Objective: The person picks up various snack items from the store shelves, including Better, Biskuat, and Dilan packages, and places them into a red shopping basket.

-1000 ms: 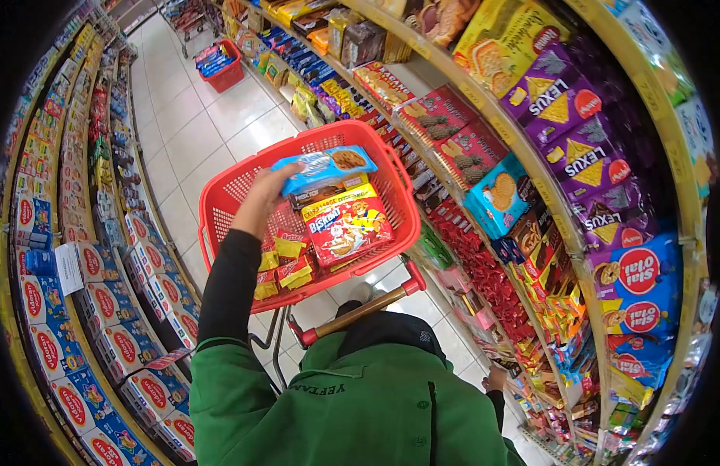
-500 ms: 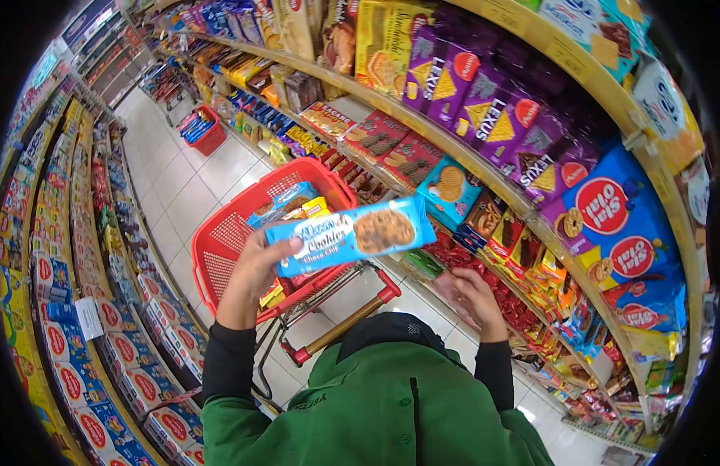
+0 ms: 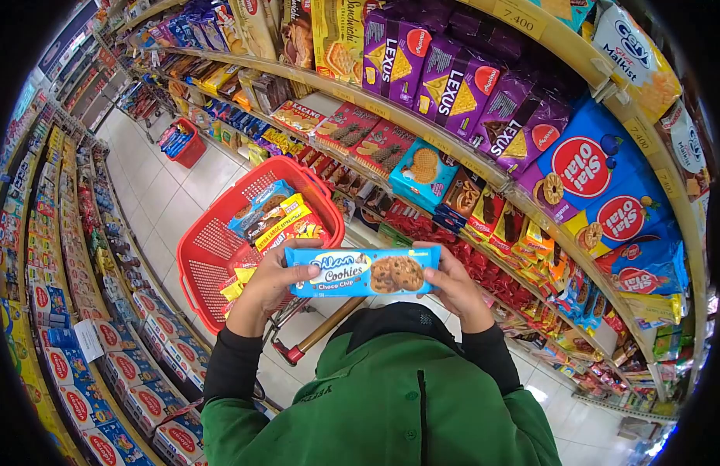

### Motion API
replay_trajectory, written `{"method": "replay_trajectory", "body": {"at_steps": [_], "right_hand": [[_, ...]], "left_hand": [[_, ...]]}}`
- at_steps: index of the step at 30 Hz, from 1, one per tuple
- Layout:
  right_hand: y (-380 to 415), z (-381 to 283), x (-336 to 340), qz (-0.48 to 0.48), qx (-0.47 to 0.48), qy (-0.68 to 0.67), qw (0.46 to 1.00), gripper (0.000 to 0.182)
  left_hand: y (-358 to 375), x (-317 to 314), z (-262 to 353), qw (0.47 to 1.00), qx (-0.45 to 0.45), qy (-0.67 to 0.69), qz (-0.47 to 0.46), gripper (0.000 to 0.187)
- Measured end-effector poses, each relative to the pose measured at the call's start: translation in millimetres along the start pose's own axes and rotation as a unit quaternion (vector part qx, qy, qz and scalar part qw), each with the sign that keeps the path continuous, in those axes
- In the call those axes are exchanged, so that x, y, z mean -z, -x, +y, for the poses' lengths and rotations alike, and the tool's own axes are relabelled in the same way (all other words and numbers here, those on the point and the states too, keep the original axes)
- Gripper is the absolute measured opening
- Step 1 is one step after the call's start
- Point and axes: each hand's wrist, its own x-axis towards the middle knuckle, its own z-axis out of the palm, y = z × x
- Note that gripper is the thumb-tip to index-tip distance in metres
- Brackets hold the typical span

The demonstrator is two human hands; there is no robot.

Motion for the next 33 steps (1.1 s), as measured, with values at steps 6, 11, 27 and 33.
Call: {"method": "replay_trajectory", "body": {"at_steps": [6, 11, 27, 33], "right_hand": [[6.4, 4.6, -4.2, -0.012, 0.031, 0.075, 0.997, 0.046], [28.4, -2.5, 15.6, -0.012, 0.139, 0.173, 0.975, 0.036], [299.6, 28.9, 144.3, 0.635, 0.143, -0.09, 0.754, 0.027], [307.1, 58.2, 196.0, 0.704, 0.178, -0.27, 0.632, 0.02]], "left_hand": [[-3.3, 1.6, -6.2, 0.999, 0.024, 0.01, -0.02, 0.058], [2.5, -1.8, -18.8, 0.994, -0.051, -0.058, -0.076, 0.058], [2.2, 70.5, 19.2, 0.975, -0.118, 0.189, 0.026, 0.051], [0.7, 81.9, 21.8, 0.974, -0.12, 0.192, 0.012, 0.049]]}}
